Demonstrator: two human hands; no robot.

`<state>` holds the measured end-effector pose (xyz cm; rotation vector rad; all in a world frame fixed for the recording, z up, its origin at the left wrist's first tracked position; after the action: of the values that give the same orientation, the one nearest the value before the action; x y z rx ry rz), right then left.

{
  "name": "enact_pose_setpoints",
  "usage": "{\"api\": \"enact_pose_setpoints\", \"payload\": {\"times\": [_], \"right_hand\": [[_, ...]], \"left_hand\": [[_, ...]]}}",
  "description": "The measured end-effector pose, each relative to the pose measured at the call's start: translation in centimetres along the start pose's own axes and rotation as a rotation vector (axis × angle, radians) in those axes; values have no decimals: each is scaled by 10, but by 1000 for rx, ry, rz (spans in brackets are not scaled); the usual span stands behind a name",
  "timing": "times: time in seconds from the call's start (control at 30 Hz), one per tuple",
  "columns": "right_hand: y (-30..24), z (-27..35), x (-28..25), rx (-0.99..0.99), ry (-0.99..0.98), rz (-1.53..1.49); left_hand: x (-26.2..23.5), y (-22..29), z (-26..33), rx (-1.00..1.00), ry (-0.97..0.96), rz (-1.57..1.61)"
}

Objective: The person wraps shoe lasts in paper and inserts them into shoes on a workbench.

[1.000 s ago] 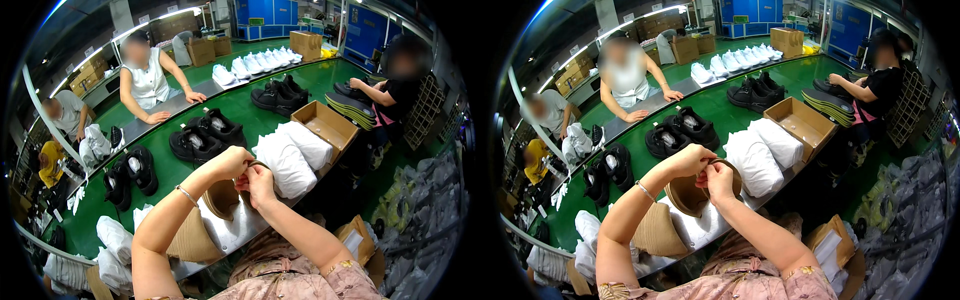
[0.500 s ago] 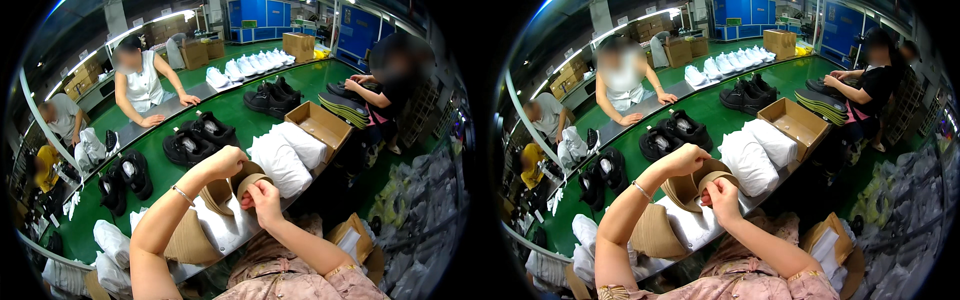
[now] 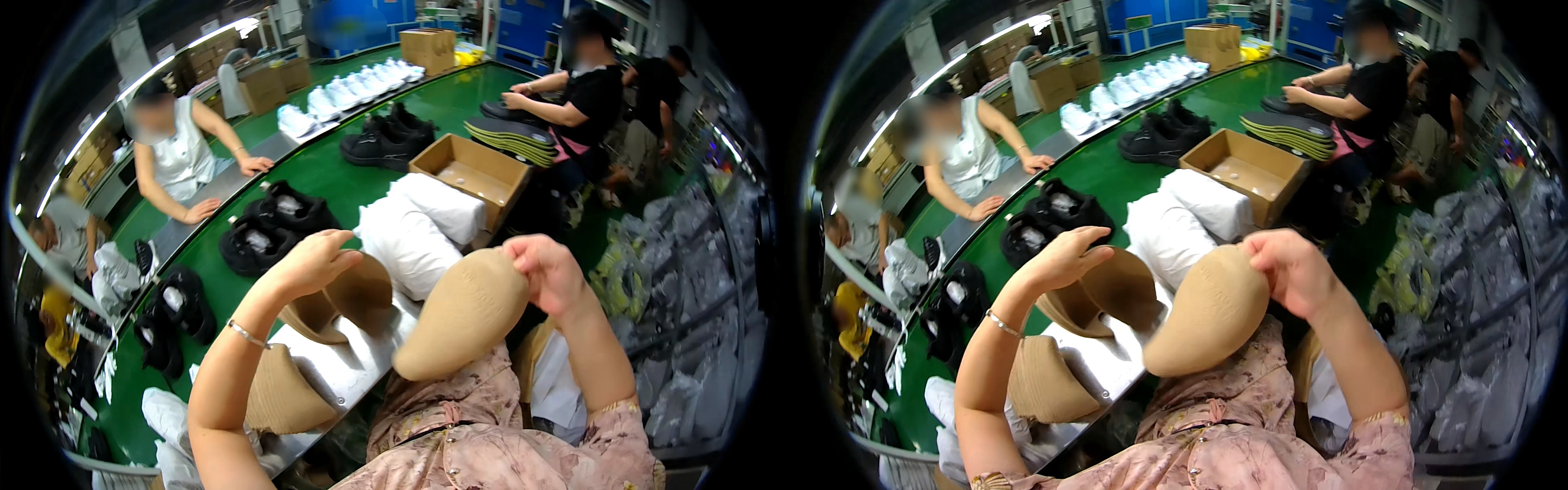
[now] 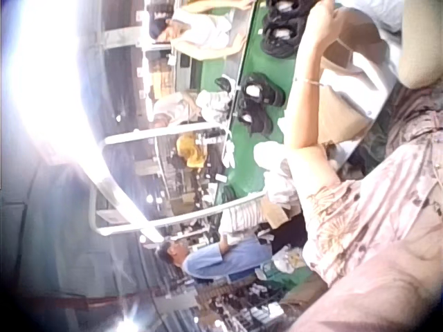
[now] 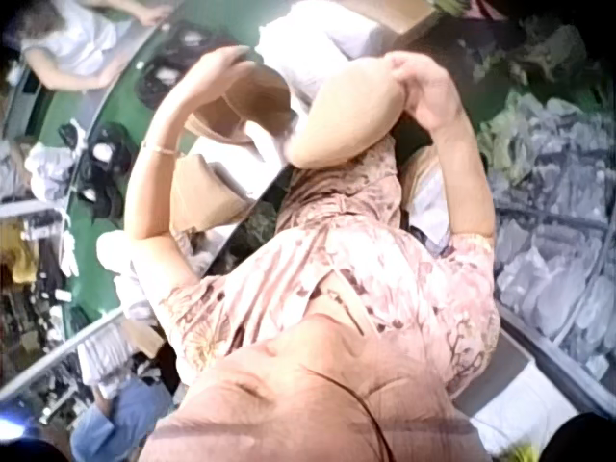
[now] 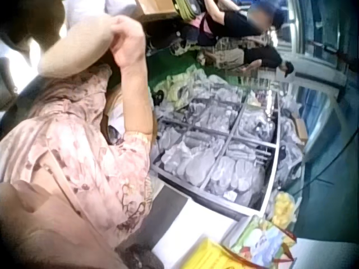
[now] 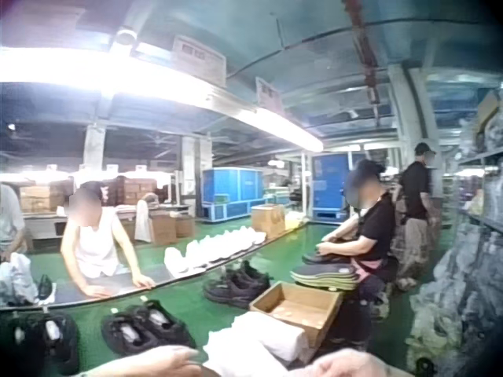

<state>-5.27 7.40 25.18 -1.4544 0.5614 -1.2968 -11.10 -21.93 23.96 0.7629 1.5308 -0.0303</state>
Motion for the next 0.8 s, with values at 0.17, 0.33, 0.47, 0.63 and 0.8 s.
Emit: {"api": "enact_pose_setpoints", "payload": {"times": [0.17, 0.33, 0.47, 0.63, 0.8], "right_hand": [[-22, -3, -49, -23, -81, -13], [-38, -6, -68, -111, -71, -98], [-32, 17, -108, -139, 129, -20], [9, 53, -198, -199, 442, 119], [205, 130, -399, -78, 1325, 184]], "left_hand": [[2, 74, -31, -80, 58, 334], [64, 137, -47, -131, -5, 1090], [136, 155, -44, -259, -131, 1472], [186, 152, -27, -428, -90, 1530], [238, 105, 8, -736, -135, 1514]]}}
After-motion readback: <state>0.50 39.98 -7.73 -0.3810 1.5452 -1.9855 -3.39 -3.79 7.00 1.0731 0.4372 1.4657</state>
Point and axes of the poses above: each hand's wrist, its own z-axis away from the middle knuckle, its own x-axis out of the palm, y = z × x, the point moved 3 cm from there along -z, towards the middle knuckle, and after that the axes turned 5 degrees about y, right-handed, at the moved point
